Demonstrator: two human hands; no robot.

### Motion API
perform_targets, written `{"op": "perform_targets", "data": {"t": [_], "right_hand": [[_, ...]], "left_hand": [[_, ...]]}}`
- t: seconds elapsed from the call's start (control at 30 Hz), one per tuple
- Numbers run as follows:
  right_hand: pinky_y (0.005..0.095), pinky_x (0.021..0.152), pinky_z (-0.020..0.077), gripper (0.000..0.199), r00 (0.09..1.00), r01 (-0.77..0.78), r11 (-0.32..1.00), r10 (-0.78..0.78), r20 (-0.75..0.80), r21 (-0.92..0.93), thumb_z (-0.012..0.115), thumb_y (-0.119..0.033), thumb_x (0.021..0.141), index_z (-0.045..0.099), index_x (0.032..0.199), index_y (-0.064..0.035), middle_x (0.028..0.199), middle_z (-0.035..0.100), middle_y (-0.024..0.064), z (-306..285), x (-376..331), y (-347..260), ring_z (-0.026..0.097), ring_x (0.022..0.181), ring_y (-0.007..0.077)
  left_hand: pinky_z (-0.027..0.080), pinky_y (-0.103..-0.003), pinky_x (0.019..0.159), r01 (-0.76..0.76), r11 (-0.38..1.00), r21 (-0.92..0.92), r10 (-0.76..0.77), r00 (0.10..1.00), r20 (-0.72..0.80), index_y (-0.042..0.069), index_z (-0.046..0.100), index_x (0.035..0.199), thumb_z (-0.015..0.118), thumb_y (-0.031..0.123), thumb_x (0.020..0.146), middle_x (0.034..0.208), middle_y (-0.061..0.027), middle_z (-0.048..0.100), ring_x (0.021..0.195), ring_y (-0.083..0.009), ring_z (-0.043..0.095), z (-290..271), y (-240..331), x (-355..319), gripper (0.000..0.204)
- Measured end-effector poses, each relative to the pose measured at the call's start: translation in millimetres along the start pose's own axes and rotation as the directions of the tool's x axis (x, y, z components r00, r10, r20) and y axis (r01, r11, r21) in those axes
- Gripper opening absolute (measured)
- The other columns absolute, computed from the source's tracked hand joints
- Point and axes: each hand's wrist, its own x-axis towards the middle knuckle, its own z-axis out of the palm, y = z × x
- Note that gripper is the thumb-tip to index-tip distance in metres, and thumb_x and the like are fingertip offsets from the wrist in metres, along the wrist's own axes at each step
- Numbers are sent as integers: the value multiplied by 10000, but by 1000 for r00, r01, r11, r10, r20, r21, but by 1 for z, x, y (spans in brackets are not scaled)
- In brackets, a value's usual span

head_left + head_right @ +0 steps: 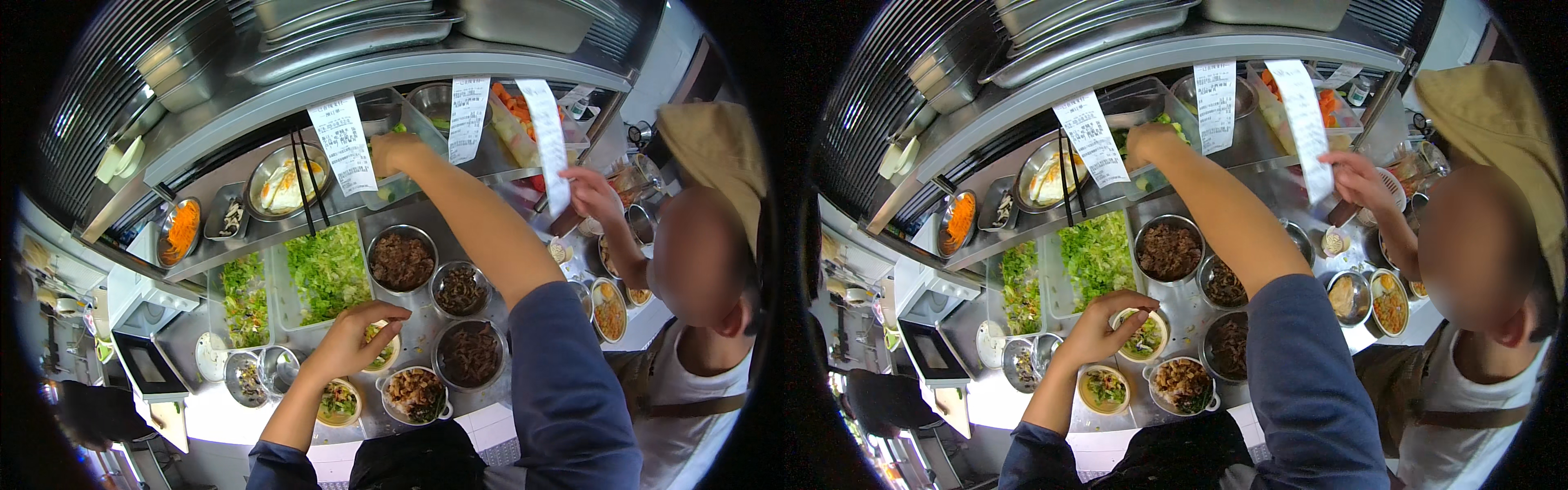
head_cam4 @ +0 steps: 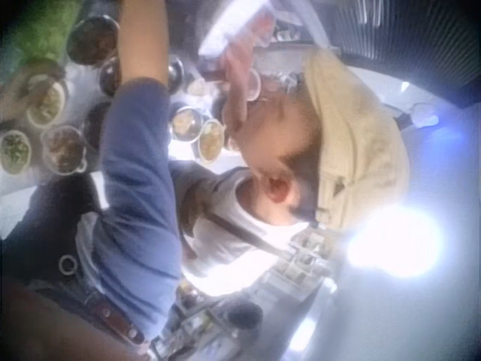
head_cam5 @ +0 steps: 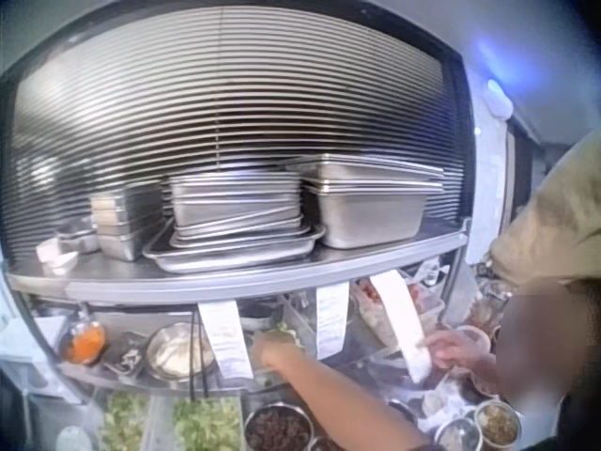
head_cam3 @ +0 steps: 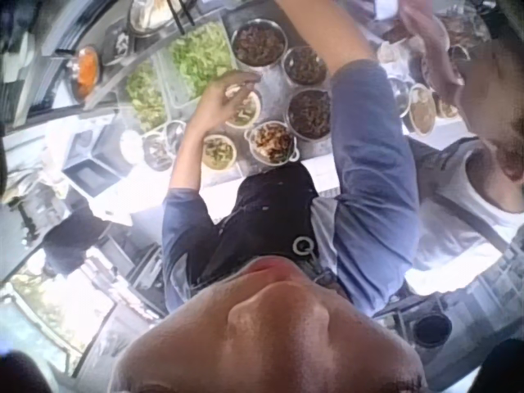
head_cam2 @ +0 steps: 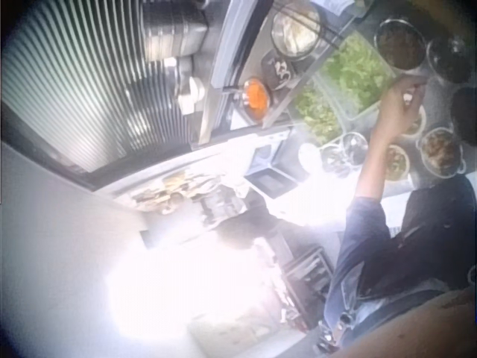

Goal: The person washes hands, then assembles multiple bowls by adding lettuce, broccoli, and other prepared ingredients from containers on a stainless steel counter. The person handles order slips and places them on the counter while preparing the bowls.

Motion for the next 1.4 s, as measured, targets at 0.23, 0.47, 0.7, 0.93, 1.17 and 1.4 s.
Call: {"op": "perform_targets", "data": {"t": [0.23, 0.47, 0.7, 0.93, 1.17, 1.4], "right_hand": [[402, 809, 518, 554, 985, 68, 994, -81, 150, 89, 664, -451, 795, 648, 1114, 2, 1098, 655, 212, -10, 2, 9, 651, 968, 327], [405, 854, 518, 453, 998, 51, 998, -49, 50, -42, 652, -367, 785, 681, 1095, -39, 1195, 628, 169, 21, 25, -7, 634, 1046, 323], [401, 913, 484, 669, 980, 134, 991, -128, 154, -28, 636, -534, 733, 650, 1143, -6, 1238, 599, 191, 14, 32, 4, 596, 1133, 298], [413, 931, 472, 565, 993, -61, 993, 50, 108, 101, 649, -479, 753, 662, 1156, -84, 1273, 586, 161, 11, 6, -1, 590, 1126, 306], [426, 908, 472, 637, 976, -216, 950, 217, 21, 223, 761, -447, 672, 630, 1226, -162, 1322, 545, 108, 13, 14, -10, 552, 1175, 261], [386, 975, 445, 658, 998, 20, 904, 6, -61, 426, 672, -578, 686, 644, 1200, -167, 1295, 574, 133, -14, -1, 17, 554, 1187, 265]], "left_hand": [[490, -334, 832, 124, 992, -34, -126, 991, -54, 9, 667, 1048, 604, 64, 896, 991, -136, 674, 924, -242, 647, -12, -7, -31, 174], [491, -341, 840, 142, 987, -70, -146, 988, -59, 9, 663, 1058, 607, 77, 895, 1017, -149, 673, 943, -255, 650, -2, -4, -41, 185], [496, -323, 821, 158, 985, -75, -166, 980, -110, 10, 672, 1044, 613, 77, 897, 996, -130, 680, 919, -222, 651, 2, -8, -59, 172], [483, -290, 834, 213, 972, -104, -228, 961, -159, -26, 661, 1012, 577, 35, 901, 967, -101, 695, 905, -161, 637, 12, -10, -62, 153], [465, -280, 820, 201, 968, -149, -216, 971, -99, -25, 657, 1021, 568, 83, 928, 945, -94, 677, 887, -149, 615, 28, 2, -49, 168], [456, -263, 813, 218, 929, -298, -266, 955, -131, -29, 640, 1044, 571, 114, 942, 962, -73, 665, 893, -141, 603, 26, 5, -52, 189]]}}
